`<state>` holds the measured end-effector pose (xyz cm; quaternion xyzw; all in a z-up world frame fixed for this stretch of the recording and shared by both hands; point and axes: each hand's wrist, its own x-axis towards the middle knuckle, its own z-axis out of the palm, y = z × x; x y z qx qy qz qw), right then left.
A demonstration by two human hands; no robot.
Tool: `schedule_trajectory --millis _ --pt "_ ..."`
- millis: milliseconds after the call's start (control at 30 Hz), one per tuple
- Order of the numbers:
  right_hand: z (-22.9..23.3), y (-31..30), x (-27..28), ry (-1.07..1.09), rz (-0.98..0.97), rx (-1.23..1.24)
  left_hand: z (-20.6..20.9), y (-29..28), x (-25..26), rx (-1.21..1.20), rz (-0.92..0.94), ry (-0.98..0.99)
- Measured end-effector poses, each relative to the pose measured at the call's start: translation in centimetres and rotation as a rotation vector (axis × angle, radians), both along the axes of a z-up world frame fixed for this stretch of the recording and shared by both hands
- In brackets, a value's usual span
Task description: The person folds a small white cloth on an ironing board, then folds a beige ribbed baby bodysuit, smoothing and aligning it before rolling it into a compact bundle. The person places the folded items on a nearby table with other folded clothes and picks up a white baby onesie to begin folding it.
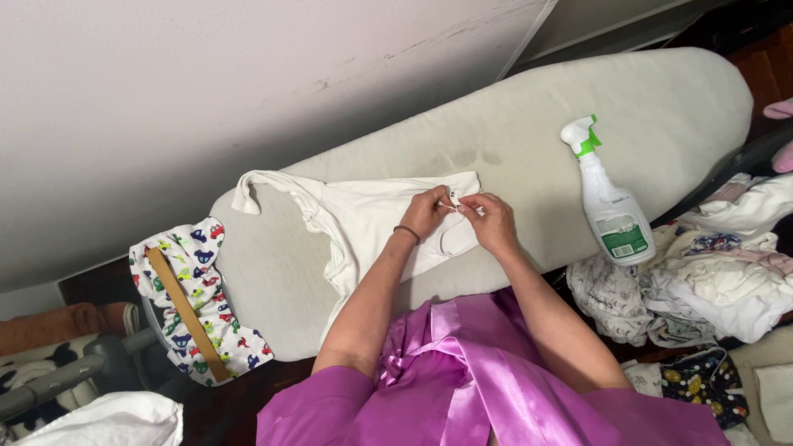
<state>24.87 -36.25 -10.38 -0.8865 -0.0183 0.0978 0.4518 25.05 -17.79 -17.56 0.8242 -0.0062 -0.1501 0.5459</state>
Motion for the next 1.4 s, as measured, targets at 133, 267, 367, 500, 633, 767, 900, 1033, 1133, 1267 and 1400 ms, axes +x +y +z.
schedule_trajectory --millis 133,267,367,500,633,767,900,1033,1133,1267,1400 --pt "0.1 -0.2 0.2 0.008 -0.009 0.061 0.6 -0.1 0.4 0.013 -0.009 -0.011" --pt "0.3 0.0 0.2 0.011 0.001 0.095 2.3 0.1 0.7 0.055 -0.024 0.006" --pt "0.5 0.0 0.2 0.016 0.01 0.11 2.5 0.0 0.9 0.07 -0.022 0.032" --pt "0.3 0.0 0.4 0.023 -0.001 0.077 3.5 -0.1 0.9 0.084 -0.029 0.06" --pt "0.3 -0.1 0.4 0.056 -0.032 0.09 4.5 -0.1 0.9 0.122 -0.043 0.059" --pt "-0.3 -0.4 0.7 0.133 -0.071 0.121 4.2 -0.3 1.0 0.184 -0.075 0.018" --pt "-0.8 -0.5 1.0 0.186 -0.069 0.162 3.5 -0.5 1.1 0.224 -0.096 -0.005" --pt "-0.9 -0.7 1.1 0.225 -0.072 0.21 3.6 -0.5 1.2 0.241 -0.107 -0.004" --pt "-1.1 -0.6 1.1 0.23 -0.06 0.187 3.7 -0.5 1.2 0.255 -0.111 0.006" --pt "-0.9 -0.6 0.7 0.102 -0.049 0.107 4.7 -0.5 1.3 0.209 -0.097 0.0" --pt "-0.6 -0.6 0.6 0.083 -0.042 0.077 5.0 -0.4 1.2 0.225 -0.097 -0.001"
